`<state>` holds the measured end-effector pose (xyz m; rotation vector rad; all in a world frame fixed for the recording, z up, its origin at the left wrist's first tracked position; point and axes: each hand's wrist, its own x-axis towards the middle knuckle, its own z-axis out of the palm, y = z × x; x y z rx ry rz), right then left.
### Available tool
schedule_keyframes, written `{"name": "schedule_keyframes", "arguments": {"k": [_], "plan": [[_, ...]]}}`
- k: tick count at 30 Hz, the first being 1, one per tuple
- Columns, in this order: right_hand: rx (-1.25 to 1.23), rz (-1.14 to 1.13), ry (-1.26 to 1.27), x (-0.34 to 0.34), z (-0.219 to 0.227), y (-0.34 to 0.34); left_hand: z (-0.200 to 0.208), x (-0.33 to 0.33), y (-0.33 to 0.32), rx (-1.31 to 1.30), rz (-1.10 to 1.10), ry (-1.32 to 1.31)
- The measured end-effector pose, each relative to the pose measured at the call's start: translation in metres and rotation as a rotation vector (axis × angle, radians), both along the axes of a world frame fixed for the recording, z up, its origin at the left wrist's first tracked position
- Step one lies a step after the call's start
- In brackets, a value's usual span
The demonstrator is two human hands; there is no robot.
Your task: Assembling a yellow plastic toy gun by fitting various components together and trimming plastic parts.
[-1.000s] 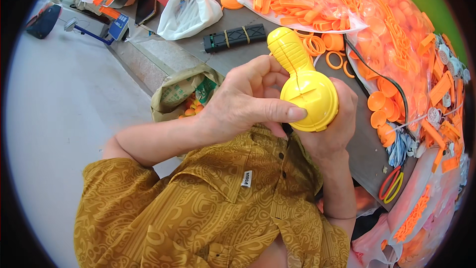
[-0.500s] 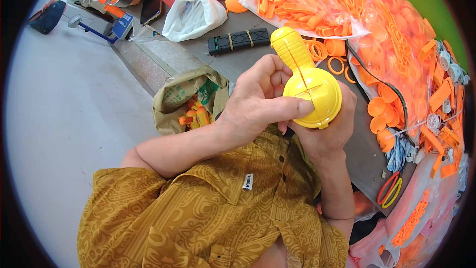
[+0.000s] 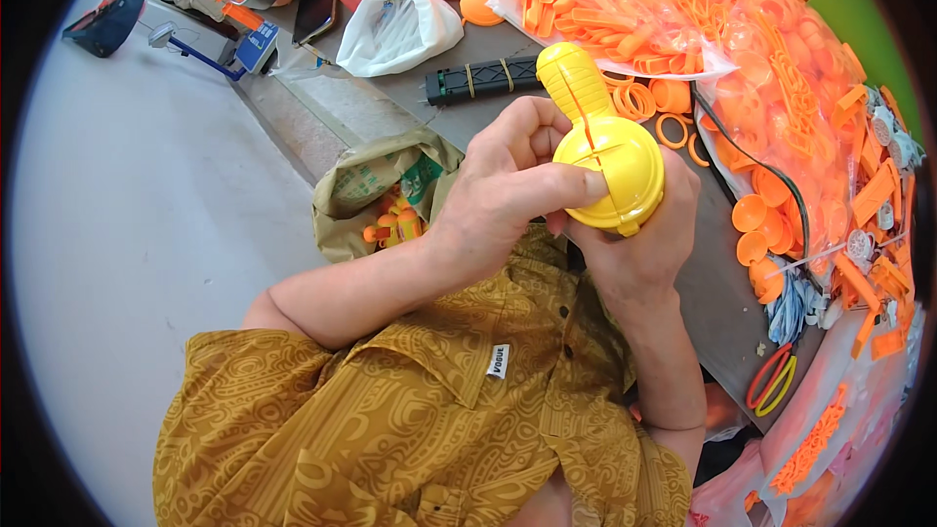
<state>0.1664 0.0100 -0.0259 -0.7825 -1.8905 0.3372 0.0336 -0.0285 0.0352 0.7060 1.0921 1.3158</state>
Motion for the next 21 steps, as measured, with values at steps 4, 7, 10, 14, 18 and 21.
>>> {"name": "schedule_keyframes", "arguments": {"k": [4, 7, 10, 14, 18, 21], "plan": [[0.054, -0.004, -0.03, -0.002, -0.003, -0.001, 0.002, -0.009, -0.004, -0.015, -0.043, 0.113], [0.172, -0.052, -0.073, -0.006, -0.007, 0.001, 0.01, -0.019, -0.005, -0.061, -0.1, 0.147], [0.28, -0.064, -0.124, -0.007, -0.009, 0.004, 0.012, -0.024, -0.008, -0.114, -0.152, 0.113], [0.38, -0.042, -0.126, -0.011, -0.01, 0.009, 0.008, -0.027, -0.013, -0.07, -0.23, 0.095], [0.411, 0.005, -0.152, -0.009, -0.012, 0.01, 0.012, -0.031, -0.014, -0.084, -0.281, 0.15], [0.363, 0.016, -0.208, -0.009, -0.009, 0.008, 0.014, -0.037, -0.011, -0.1, -0.312, 0.326]]}}
